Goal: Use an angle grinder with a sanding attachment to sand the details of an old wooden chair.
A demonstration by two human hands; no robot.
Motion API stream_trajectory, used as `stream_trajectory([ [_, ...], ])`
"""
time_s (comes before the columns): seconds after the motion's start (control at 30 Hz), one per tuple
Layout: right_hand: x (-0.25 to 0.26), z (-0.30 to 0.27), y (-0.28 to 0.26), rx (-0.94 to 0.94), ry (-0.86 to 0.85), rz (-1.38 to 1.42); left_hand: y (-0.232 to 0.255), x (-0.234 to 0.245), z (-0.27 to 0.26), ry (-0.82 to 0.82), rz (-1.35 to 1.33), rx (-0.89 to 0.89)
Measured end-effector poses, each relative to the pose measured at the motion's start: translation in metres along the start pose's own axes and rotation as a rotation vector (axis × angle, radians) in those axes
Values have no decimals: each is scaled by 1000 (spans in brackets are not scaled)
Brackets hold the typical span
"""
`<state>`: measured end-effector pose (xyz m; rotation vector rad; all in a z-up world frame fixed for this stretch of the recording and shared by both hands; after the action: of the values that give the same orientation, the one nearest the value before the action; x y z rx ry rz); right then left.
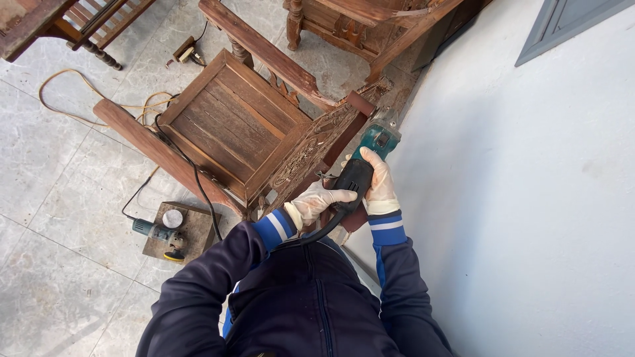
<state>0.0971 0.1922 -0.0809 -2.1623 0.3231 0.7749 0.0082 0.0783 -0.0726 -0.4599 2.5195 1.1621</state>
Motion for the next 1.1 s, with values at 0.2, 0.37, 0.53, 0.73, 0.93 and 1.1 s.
stream_trajectory([
  [0.2, -10, -35, 14, -81, -25, -40, 4, -9, -36, 6, -28, -180],
  [0.37, -18, -70, 34, -70, 24, -88, -28, -8, -69, 4, -16, -122],
  [0.53, -1, -71, 48, -89, 27, -35, -39, -4, -69, 33, 22, -49],
  [0.73, 7, -32, 30, -77, -20, 23, -1, 1, -33, 125, 145, -121],
  [0.93, 9, -4, 16, -50, -5, 41, 23, -12, -25, -1, 3, -82],
  [1.1, 10, -16, 24, -55, -21, 65, 4, -6, -27, 6, -2, -58],
])
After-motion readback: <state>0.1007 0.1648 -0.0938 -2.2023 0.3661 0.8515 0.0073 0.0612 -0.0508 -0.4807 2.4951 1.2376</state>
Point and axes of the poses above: each hand's wrist, its own z-axis towards the middle knuckle, its own x-axis out of the back of the hand, y = z × x, the point moved 10 cm from there along z, towards the middle knuckle, and after that the axes turned 10 degrees about z, right-handed, at the moved point
